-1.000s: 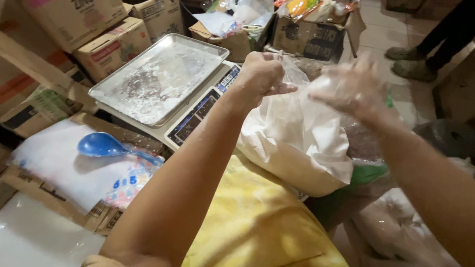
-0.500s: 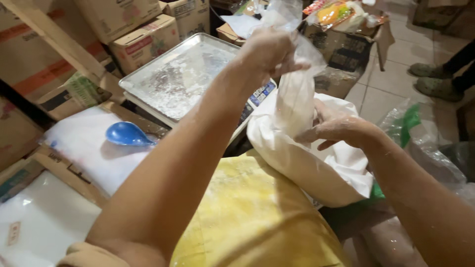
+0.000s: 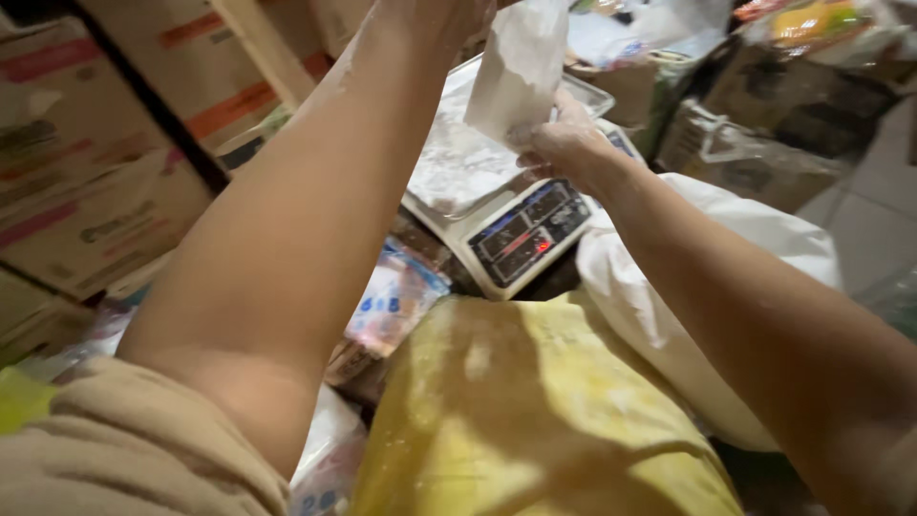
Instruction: The person scoops white powder from a large sack into small plastic bags using a blue scoop, places each bag on a digital scale to measure weight, and ties the bags shut. The process is repeated multiple times in a cluttered storage area with stacked cardboard boxes.
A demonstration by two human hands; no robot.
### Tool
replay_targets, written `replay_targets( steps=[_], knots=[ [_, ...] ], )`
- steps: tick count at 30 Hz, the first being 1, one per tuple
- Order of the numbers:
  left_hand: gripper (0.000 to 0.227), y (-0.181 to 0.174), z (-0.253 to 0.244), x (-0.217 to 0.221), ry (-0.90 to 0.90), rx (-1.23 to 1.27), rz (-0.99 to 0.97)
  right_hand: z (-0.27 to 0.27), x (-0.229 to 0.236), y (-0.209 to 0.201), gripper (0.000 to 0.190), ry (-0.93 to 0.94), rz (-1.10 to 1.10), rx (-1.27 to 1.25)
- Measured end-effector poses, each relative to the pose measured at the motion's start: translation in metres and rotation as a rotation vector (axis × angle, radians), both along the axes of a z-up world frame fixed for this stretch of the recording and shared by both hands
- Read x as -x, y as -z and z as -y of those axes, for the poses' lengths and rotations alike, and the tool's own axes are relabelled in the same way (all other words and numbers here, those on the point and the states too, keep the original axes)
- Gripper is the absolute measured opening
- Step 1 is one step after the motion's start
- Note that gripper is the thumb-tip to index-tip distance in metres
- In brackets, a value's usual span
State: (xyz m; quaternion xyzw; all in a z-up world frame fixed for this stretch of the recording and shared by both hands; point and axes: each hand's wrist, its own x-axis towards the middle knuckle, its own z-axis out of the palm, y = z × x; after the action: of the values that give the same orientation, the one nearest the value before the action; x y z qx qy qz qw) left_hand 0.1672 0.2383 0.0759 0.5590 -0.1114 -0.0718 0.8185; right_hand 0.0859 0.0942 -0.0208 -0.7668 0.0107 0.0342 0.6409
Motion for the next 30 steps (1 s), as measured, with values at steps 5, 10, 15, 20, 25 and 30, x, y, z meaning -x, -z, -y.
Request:
replay_targets(
  steps=[5, 10, 15, 20, 25, 30],
  knots=[
    [0.013, 0.013, -0.042, -0.023, -0.122, -0.09, -0.05, -0.04, -0.046, 0.033, 0.058, -0.008, -0.098, -0.092],
    [0.019, 0.043, -0.067, -0.037, -0.168, -0.169, -0.105, -0.034, -0.059, 0.044, 0.058, 0.013, -0.205, -0.055],
    [0.028, 0.049, -0.073, -0.029, -0.22, -0.303, -0.049, -0.022, -0.025, 0.026, 0.038, -0.031, -0.133, 0.001],
    [0.026, 0.046, -0.077, 0.008, -0.276, -0.393, 0.094, -0.057, 0.027, 0.029, 0.018, -0.261, -0.02, 0.222],
    [0.031, 0.043, -0.084, 0.048, -0.42, -0.383, 0.137, -0.13, 0.069, 0.068, 0.037, -0.399, 0.613, 0.623],
    [0.028, 0.066, -0.105, 0.085, -0.415, -0.283, 0.1, -0.153, 0.086, 0.088, 0.059, -0.425, 0.485, 0.944]
  ],
)
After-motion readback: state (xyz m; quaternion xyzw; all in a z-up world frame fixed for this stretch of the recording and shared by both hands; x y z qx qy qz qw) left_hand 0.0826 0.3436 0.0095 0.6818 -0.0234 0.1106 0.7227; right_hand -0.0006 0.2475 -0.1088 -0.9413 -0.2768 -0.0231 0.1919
